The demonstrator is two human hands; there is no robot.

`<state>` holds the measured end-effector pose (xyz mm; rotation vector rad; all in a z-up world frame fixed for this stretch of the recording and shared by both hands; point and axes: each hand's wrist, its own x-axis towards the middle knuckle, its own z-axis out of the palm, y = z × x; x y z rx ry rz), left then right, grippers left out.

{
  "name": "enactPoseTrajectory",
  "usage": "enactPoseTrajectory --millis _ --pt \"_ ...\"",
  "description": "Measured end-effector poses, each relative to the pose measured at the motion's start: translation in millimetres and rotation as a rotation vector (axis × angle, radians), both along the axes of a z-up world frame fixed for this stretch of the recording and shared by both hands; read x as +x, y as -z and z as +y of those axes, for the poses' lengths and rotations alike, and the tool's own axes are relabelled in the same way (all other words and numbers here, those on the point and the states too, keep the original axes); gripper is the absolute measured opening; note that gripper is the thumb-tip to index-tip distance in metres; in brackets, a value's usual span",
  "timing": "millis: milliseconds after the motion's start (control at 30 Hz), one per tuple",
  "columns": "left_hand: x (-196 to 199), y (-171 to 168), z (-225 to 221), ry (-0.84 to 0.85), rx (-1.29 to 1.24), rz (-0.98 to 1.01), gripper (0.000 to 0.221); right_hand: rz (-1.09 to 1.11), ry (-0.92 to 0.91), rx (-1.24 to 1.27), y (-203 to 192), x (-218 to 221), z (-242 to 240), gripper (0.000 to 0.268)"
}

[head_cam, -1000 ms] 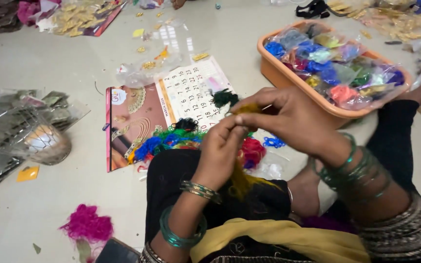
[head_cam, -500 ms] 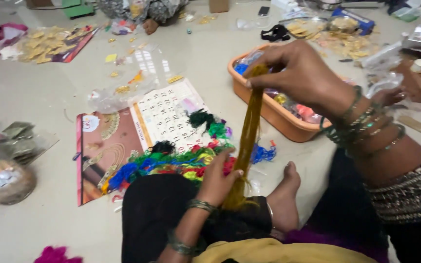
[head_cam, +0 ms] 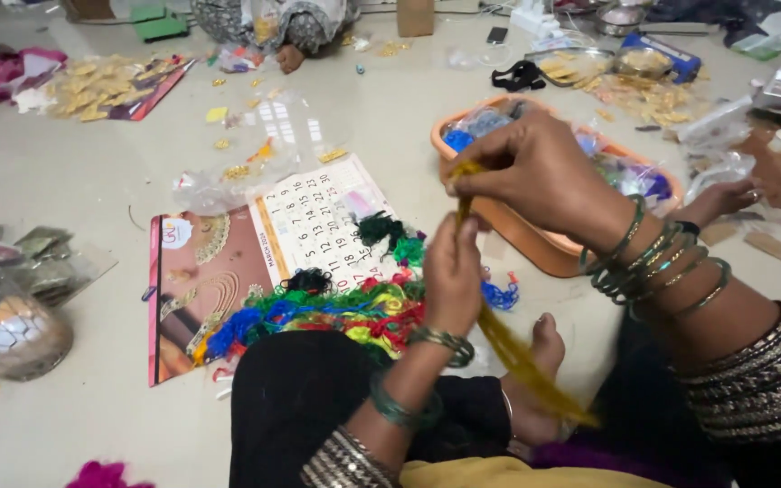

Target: The person braids multiple strands of colored thread by hand while sitting on the floor, handling yellow, green, and blue strands from a pile.

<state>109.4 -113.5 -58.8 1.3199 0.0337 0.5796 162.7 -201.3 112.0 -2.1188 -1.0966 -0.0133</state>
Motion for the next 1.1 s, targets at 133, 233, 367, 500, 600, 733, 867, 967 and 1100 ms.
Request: enactPoseTrajectory --millis 133,233,367,500,600,733,867,967,1100 --pt "-1 107 -13 -0.314 0.517 -0.083 0.015 -0.174 0.039 0.106 -10 5 -16 0.016" --pt "-5 193 -8 -0.238 0.632 0.337 0.012 -0.25 0.104 0.067 -9 19 -21 0.016" --pt "5 258 31 -0.203 0.886 0.44 0.011 -0.251 0.158 -0.036 11 33 -17 0.017" --pt "7 136 81 0.175 0.651 0.57 0.085 -0.223 0.139 -0.101 31 37 -12 0.017" --pt "6 30 77 0.108 0.525 0.295 0.111 -0.228 0.055 -0.166 37 19 1 0.019" --pt "61 44 50 0.445 -0.339 -0.189 0.055 -0.163 -0.007 -0.044 46 -4 15 0.019" --pt "-7 7 21 0.112 0.058 0.394 0.026 -0.231 -0.008 0.021 44 25 7 0.019" --pt "-14 88 15 -0.167 0.403 0.06 0.02 -0.159 0.077 0.048 29 33 -4 0.017" --pt "-21 168 20 -0.173 0.561 0.264 0.016 -0.135 0.045 0.158 11 35 -14 0.012"
